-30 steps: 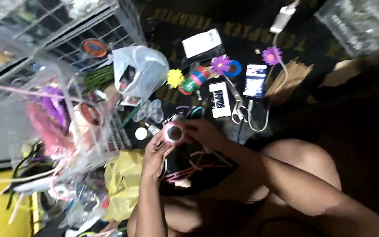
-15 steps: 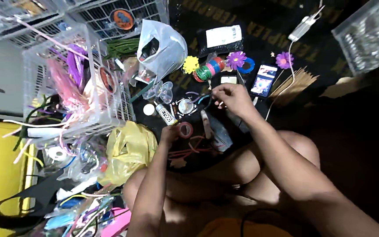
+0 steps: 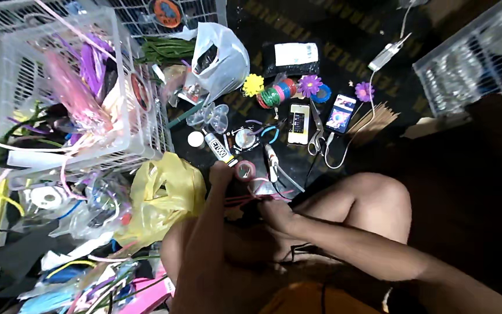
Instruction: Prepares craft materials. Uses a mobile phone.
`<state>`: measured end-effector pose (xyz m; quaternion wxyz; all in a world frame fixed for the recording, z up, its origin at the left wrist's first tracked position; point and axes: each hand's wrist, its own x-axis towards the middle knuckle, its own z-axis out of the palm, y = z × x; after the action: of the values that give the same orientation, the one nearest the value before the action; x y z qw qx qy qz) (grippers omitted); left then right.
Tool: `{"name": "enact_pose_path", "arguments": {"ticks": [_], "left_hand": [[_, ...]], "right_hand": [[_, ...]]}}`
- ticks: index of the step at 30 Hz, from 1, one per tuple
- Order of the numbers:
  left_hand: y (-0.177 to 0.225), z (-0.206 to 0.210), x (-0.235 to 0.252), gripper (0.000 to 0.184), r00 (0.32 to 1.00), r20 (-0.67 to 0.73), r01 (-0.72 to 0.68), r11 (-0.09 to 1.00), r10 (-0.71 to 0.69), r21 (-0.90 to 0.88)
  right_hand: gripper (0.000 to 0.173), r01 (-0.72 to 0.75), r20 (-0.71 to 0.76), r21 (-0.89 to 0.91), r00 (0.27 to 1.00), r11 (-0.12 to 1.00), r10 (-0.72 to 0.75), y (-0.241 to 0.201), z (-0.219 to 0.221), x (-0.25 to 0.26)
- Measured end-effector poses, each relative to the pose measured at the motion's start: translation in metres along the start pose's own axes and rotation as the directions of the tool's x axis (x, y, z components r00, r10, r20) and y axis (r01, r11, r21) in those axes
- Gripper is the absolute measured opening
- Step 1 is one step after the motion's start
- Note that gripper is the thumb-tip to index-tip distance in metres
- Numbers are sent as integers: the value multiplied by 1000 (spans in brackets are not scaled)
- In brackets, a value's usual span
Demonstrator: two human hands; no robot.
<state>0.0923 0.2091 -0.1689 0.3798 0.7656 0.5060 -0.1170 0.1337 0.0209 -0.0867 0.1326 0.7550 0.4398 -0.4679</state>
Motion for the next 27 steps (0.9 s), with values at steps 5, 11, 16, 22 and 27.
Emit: {"name": "enact_pose_path", "arguments": {"ticks": [5,11,16,22,27], "left_hand": [[10,10,9,46,973,171,182,971,-155,-153],[7,21,17,31,987,107,146,956,-122,-254],[14,11,10,30,992,110,-61,998,63,-25],[25,-4,8,24,987,83,-123,976,140,-179],[69,-43,-105,35,843,64,-538,836,534,109]], "right_hand": [[32,-34,-144,-48,989,998,27,10,14,37],[45,-13,-245,65,969,998,29,26,28,68],[40,50,-252,60,967,997,-33,24,31,75],[46,113,-260,213,964,971,-55,32,28,70],[45,168,-338,315,940,934,-55,24,13,50]]}}
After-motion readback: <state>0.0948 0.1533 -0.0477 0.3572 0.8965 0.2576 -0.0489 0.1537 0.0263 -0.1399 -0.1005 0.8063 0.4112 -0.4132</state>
